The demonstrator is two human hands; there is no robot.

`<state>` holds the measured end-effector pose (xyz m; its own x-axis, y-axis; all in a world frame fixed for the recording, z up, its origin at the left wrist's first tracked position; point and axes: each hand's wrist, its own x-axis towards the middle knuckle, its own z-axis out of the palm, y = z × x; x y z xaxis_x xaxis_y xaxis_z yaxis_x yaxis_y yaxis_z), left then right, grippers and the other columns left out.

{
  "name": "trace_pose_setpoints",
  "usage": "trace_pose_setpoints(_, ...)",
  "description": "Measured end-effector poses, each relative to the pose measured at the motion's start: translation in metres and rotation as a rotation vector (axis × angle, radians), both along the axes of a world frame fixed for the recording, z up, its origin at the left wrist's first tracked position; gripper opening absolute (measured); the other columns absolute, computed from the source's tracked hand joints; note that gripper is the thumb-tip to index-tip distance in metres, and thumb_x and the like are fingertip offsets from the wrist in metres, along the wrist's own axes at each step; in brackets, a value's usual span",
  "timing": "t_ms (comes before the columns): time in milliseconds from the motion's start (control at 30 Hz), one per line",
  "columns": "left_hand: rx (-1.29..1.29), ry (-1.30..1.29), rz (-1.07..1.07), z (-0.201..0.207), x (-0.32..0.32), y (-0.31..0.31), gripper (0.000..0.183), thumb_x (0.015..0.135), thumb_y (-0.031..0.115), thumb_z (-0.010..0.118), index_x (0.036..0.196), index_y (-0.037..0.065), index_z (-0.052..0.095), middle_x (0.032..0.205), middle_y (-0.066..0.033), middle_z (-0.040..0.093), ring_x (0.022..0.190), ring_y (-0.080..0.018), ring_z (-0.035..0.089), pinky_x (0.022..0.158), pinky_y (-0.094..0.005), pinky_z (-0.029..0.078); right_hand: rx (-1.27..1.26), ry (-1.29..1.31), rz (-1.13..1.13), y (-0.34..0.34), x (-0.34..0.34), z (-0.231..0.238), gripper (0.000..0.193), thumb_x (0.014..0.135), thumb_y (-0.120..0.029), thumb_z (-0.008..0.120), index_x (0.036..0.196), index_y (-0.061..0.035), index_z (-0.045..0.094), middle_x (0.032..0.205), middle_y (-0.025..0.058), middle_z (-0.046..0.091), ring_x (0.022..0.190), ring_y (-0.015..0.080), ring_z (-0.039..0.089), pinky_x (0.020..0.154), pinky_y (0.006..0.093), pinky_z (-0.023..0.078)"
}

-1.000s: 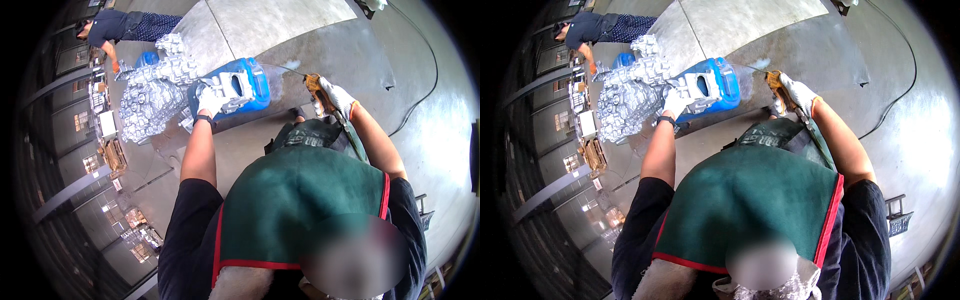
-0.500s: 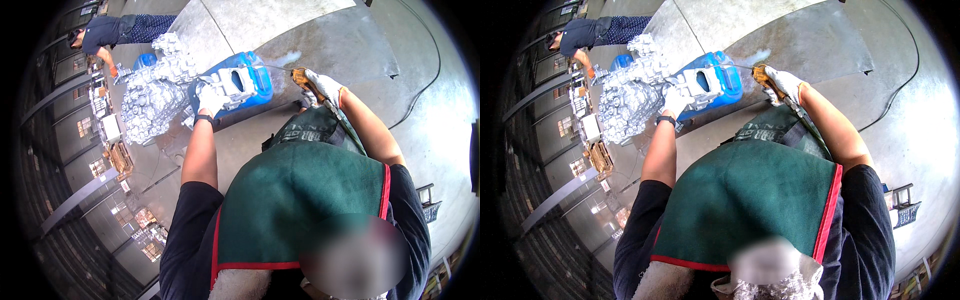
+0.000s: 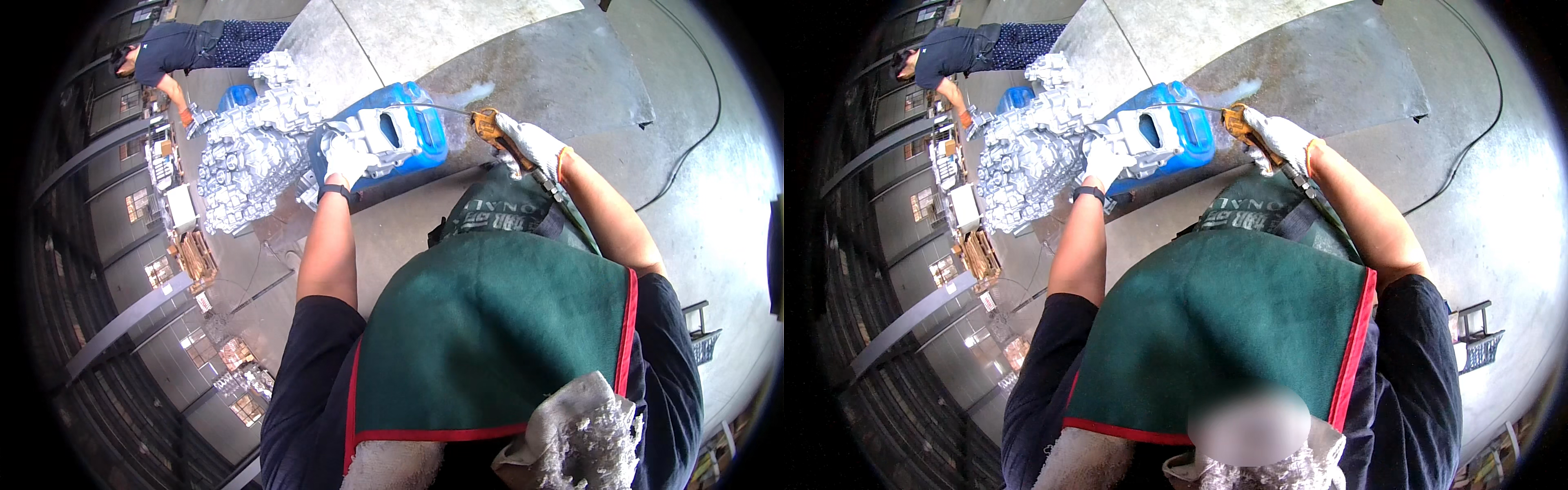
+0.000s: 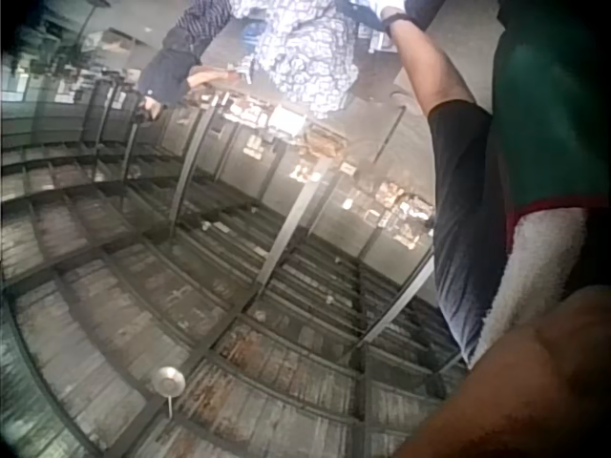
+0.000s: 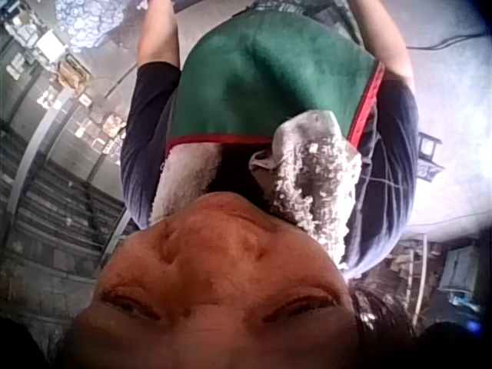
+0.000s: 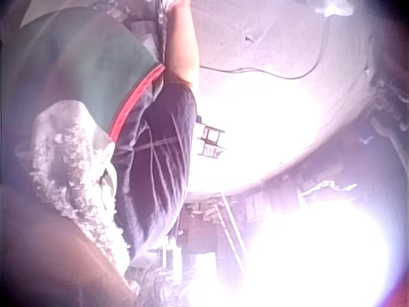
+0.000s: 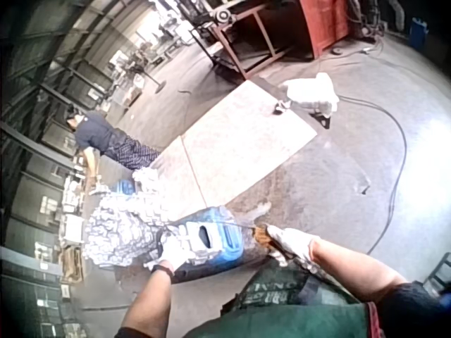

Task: The person picks up metal engine-block castings from a table, applies a liquid spray from a hand-held nozzle to both the interior and exterior of each component, and then places the treated parts onto a different pile on the workspace.

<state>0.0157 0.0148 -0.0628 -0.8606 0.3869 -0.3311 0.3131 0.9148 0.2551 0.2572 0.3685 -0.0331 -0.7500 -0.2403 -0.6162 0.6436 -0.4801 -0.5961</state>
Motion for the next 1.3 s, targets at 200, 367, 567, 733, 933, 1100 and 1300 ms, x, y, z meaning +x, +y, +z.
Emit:
trace_pose_setpoints(200,0.003,-0.022,-0.050,0.015,0.007,0.024,0.061,0.049,0.008,0.079,0.100,-0.001,0.047,0.088,-0.0048,0.054,0.076,-0.0161,0.052,0.065,-0.0292,0.050,0.031,0.022,-0.084,0.000,0.007,-0.016,0.050,0.090,-0.056,0.041,0.078,-0.0087,0.053,0.058,-0.0010,0.046,0.045,0.0105,0.043,0.042,0.0256,0.037)
trace_pose_setpoints(367,0.037,-0.156,0.124,0.003,-0.002,-0.001,0.077,0.047,0.021,0.079,0.110,-0.005,0.044,0.104,-0.0147,0.053,0.097,-0.0255,0.051,0.082,-0.0328,0.046,-0.099,-0.032,-0.016,-0.006,0.012,-0.014,0.051,0.091,-0.054,0.040,0.086,-0.0065,0.057,0.063,-0.0011,0.050,0.047,0.0088,0.044,0.043,0.0246,0.038)
trace_pose_setpoints(567,-0.184,-0.018,0.005,0.026,0.007,0.028,0.095,0.047,0.031,0.079,0.123,-0.008,0.038,0.122,-0.0221,0.047,0.116,-0.0333,0.045,0.097,-0.0349,0.040,-0.078,0.008,-0.106,0.001,0.015,-0.012,0.053,0.091,-0.053,0.041,0.085,-0.0034,0.057,0.067,0.0082,0.060,0.054,0.0174,0.058,0.052,0.0285,0.047)
trace_pose_setpoints(733,-0.150,0.069,0.051,0.029,0.016,0.023,0.088,0.047,0.024,0.082,0.120,-0.006,0.043,0.117,-0.0188,0.049,0.112,-0.0312,0.047,0.094,-0.0354,0.041,-0.057,-0.048,-0.027,0.006,0.026,0.012,0.054,0.089,-0.056,0.044,0.085,-0.0032,0.056,0.063,0.0052,0.055,0.049,0.0139,0.052,0.045,0.0259,0.042)
trace_pose_setpoints(933,-0.119,0.068,0.000,0.027,0.015,0.020,0.080,0.047,0.015,0.081,0.115,-0.004,0.044,0.109,-0.0149,0.053,0.102,-0.0272,0.051,0.087,-0.0346,0.046,-0.140,-0.083,-0.147,0.015,0.035,0.008,0.053,0.090,-0.054,0.044,0.090,-0.0032,0.057,0.066,0.0039,0.056,0.049,0.0138,0.053,0.045,0.0261,0.044)
trace_pose_setpoints(1100,-0.067,-0.011,0.020,0.037,0.019,0.033,0.079,0.046,0.013,0.081,0.113,-0.005,0.043,0.107,-0.0145,0.054,0.097,-0.0264,0.053,0.082,-0.0337,0.048,-0.064,-0.117,-0.103,0.023,0.043,0.018,0.043,0.093,-0.048,0.043,0.093,-0.0070,0.058,0.063,-0.0015,0.052,0.047,0.0084,0.046,0.042,0.0227,0.040)
trace_pose_setpoints(1300,-0.127,-0.066,0.046,0.029,0.011,0.022,0.082,0.047,0.025,0.079,0.115,-0.006,0.046,0.109,-0.0183,0.055,0.101,-0.0294,0.054,0.085,-0.0328,0.048,-0.241,-0.123,-0.014,0.014,0.057,-0.014,0.042,0.093,-0.047,0.044,0.090,-0.0085,0.059,0.061,-0.0032,0.052,0.046,0.0065,0.044,0.041,0.0205,0.036)
